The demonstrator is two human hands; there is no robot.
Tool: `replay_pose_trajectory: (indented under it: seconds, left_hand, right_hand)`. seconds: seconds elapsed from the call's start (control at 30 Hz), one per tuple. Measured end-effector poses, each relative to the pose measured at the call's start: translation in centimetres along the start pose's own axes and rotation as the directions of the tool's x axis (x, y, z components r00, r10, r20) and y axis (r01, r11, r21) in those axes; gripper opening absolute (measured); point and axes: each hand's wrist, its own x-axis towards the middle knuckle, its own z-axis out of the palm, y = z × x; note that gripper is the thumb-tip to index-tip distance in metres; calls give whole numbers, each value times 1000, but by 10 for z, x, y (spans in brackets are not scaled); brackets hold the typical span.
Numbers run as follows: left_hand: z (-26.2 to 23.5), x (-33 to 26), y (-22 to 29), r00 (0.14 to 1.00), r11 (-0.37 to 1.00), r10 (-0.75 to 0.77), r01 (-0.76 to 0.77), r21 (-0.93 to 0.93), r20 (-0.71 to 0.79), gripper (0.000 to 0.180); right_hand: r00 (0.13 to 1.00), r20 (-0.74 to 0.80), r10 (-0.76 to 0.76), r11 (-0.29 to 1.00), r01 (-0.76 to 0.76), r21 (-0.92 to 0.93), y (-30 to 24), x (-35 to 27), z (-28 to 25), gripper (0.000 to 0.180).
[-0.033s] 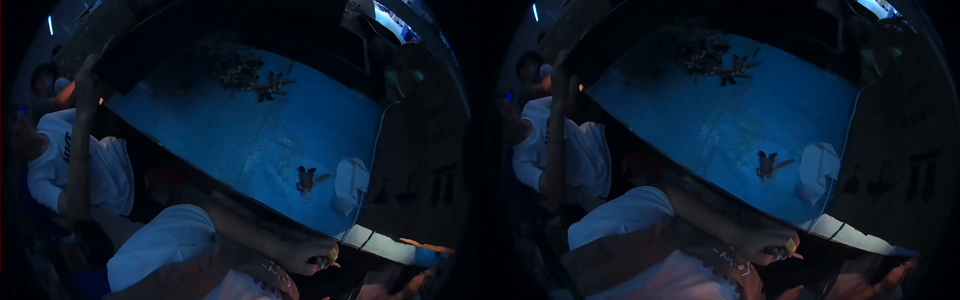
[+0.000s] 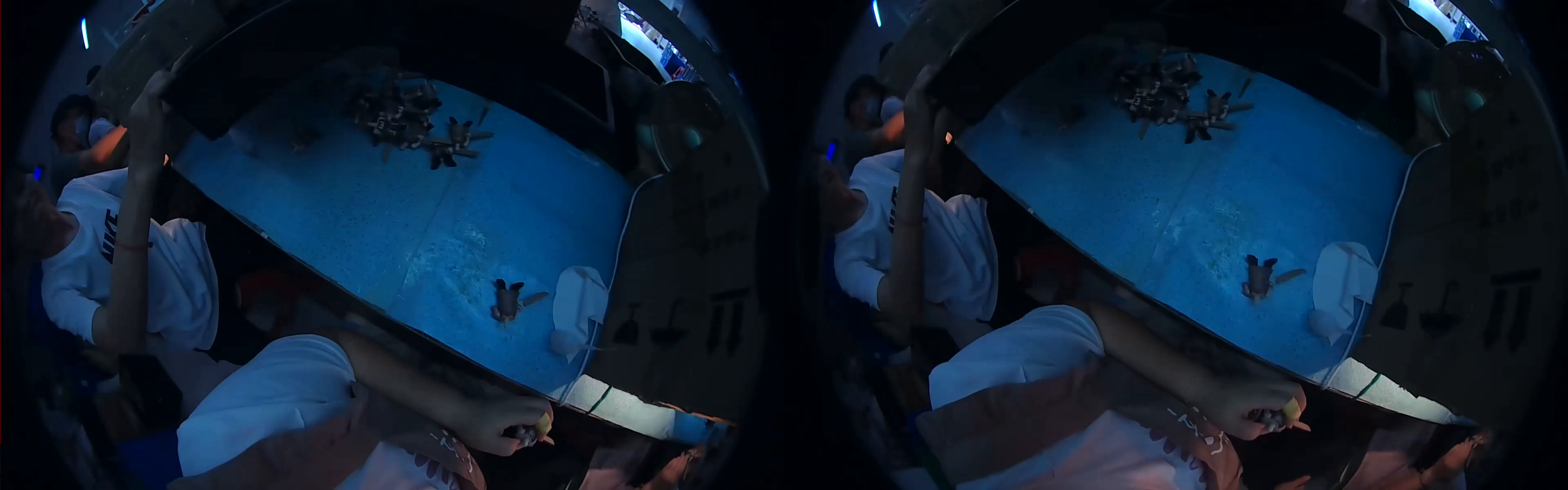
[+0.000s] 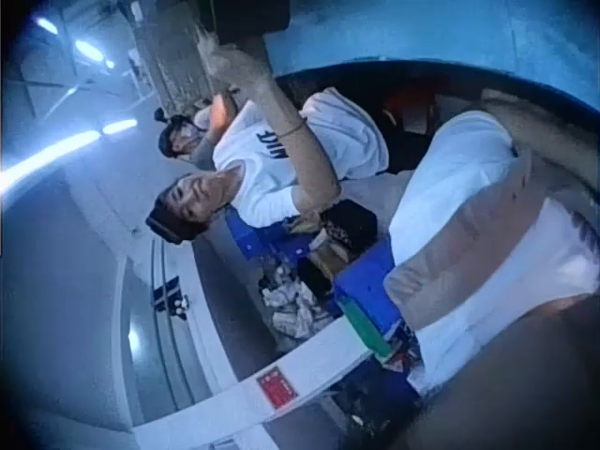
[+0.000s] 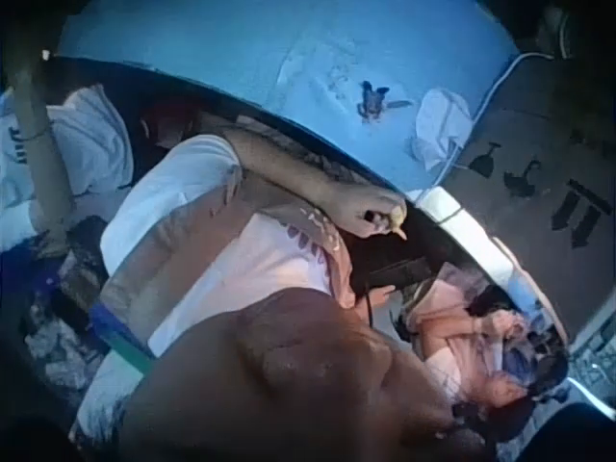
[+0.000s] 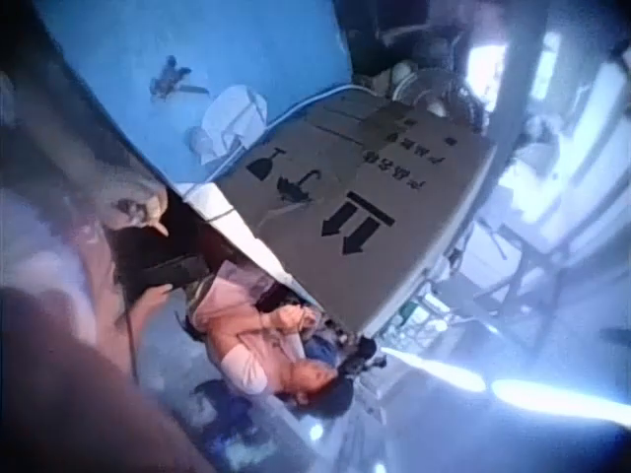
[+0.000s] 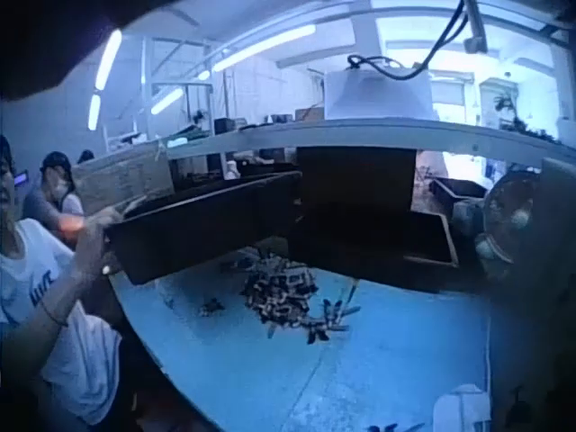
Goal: The person assembles figurines by applying glue from a bottle onto figurine bodies, attaching small pieces by hand, and placing the figurines on the table.
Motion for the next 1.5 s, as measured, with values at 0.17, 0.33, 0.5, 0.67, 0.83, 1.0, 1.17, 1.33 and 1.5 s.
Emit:
replay_pose_trajectory:
  seconds: [0.17,0.33,0.5,0.67,0.83,1.0,1.17,1.33,1.5]
  left_hand:
    - [-8,-24,11,989,991,97,-106,-80,-111,27]
    - [-50,-37,24,976,974,134,-162,-161,-171,27]
    - [-55,-35,23,994,996,30,-39,-84,-108,27]
    - [-88,-27,37,991,998,66,-64,21,-119,28]
    - [-80,-32,20,980,999,15,-22,-32,-200,22]
    - [-69,-28,24,960,997,-69,55,-58,-272,25]
    - [-59,-34,31,938,998,-53,63,17,-343,31]
    - [-37,-37,39,937,995,-35,64,73,-349,29]
    - [-28,-45,45,932,992,-11,57,117,-361,26]
  right_hand:
    - [898,421,126,797,162,-582,-148,-32,-188,66]
    - [586,803,106,256,764,-592,44,48,-238,47]
    - [558,743,370,443,596,-669,-45,-43,-176,64]
    - [787,574,226,697,281,-660,-145,-95,-181,72]
    - [910,269,315,849,-143,-509,-121,-144,-191,66]
    - [934,209,288,942,-237,-240,-119,-168,-150,61]
    - [955,247,164,983,-180,43,-145,-132,-83,57]
    - [955,283,92,971,-149,186,-186,-65,16,54]
    - [984,154,94,950,-135,283,-265,-44,107,49]
